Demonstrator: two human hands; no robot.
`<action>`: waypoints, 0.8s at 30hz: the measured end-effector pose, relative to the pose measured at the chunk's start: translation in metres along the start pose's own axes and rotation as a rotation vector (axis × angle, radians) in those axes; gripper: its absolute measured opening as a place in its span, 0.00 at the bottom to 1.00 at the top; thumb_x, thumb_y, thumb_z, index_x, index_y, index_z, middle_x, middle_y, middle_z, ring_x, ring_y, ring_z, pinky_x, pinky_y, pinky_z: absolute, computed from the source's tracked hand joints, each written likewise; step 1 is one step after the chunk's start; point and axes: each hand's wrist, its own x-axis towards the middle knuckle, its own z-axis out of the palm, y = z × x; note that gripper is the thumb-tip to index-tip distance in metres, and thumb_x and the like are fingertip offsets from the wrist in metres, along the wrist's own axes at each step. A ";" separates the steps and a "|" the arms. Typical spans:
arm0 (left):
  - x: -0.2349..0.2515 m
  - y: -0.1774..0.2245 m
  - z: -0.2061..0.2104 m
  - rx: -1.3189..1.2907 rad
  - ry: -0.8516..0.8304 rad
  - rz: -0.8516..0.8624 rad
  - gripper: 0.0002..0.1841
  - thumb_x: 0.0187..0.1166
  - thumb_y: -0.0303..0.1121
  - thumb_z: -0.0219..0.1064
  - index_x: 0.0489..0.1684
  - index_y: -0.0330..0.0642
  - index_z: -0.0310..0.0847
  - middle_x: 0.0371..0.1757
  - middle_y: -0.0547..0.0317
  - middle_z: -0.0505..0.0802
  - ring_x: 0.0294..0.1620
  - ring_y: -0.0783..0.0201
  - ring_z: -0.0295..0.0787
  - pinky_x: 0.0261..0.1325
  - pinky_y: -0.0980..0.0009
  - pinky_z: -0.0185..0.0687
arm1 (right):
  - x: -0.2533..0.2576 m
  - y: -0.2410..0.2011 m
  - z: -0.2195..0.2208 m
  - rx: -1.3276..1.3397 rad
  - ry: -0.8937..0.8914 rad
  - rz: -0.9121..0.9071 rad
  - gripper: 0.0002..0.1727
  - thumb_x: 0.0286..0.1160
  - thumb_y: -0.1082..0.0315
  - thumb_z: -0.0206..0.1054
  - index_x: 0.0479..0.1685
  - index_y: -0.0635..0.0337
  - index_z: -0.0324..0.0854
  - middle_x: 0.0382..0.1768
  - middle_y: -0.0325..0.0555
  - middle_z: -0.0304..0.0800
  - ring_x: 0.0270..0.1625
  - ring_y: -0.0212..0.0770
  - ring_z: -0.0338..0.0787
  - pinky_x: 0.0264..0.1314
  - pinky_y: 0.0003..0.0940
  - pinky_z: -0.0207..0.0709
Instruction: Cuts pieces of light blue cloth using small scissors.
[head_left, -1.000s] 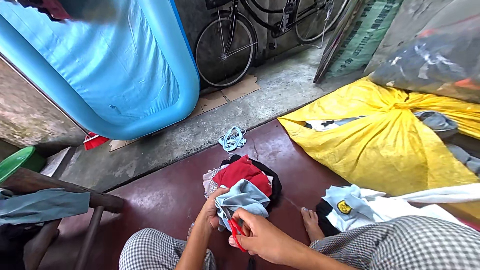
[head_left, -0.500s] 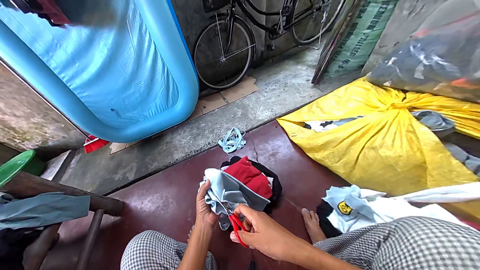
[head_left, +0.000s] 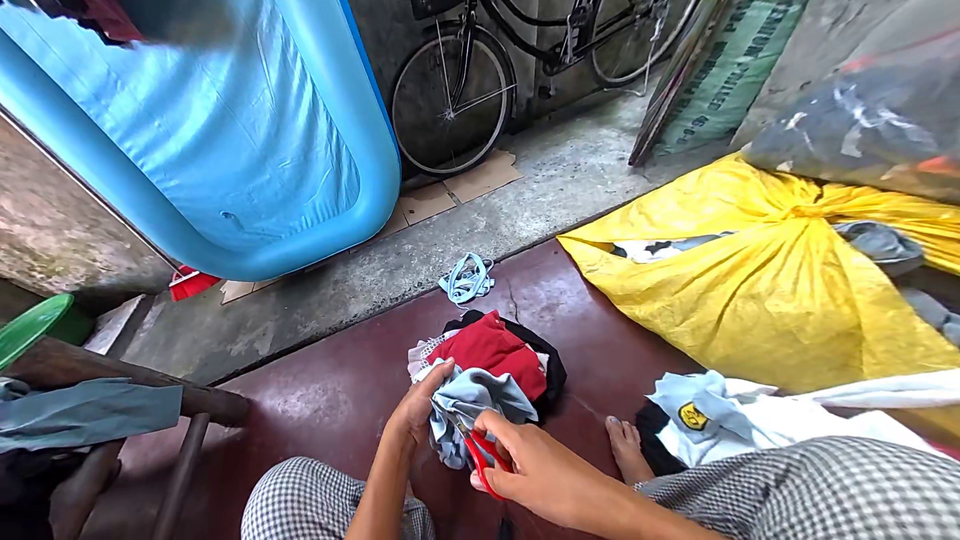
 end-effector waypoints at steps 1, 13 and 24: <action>0.000 -0.001 0.000 0.027 -0.016 0.003 0.31 0.91 0.58 0.44 0.59 0.38 0.83 0.45 0.49 0.94 0.48 0.58 0.93 0.56 0.57 0.90 | 0.000 0.001 0.001 0.006 -0.003 -0.003 0.26 0.76 0.50 0.70 0.67 0.55 0.73 0.38 0.48 0.86 0.38 0.45 0.87 0.42 0.46 0.81; -0.008 0.005 0.015 -0.483 0.040 0.358 0.27 0.61 0.45 0.83 0.54 0.38 0.83 0.43 0.45 0.95 0.44 0.56 0.96 0.50 0.56 0.93 | 0.002 -0.004 -0.009 0.025 0.093 -0.047 0.26 0.77 0.51 0.69 0.68 0.55 0.74 0.40 0.48 0.86 0.38 0.44 0.87 0.43 0.45 0.82; -0.027 0.021 0.033 -0.641 0.239 0.492 0.09 0.70 0.25 0.70 0.45 0.33 0.84 0.36 0.44 0.94 0.36 0.56 0.95 0.42 0.58 0.94 | 0.008 -0.002 -0.007 0.121 0.186 -0.121 0.28 0.76 0.47 0.69 0.70 0.51 0.75 0.38 0.42 0.87 0.33 0.36 0.86 0.37 0.35 0.81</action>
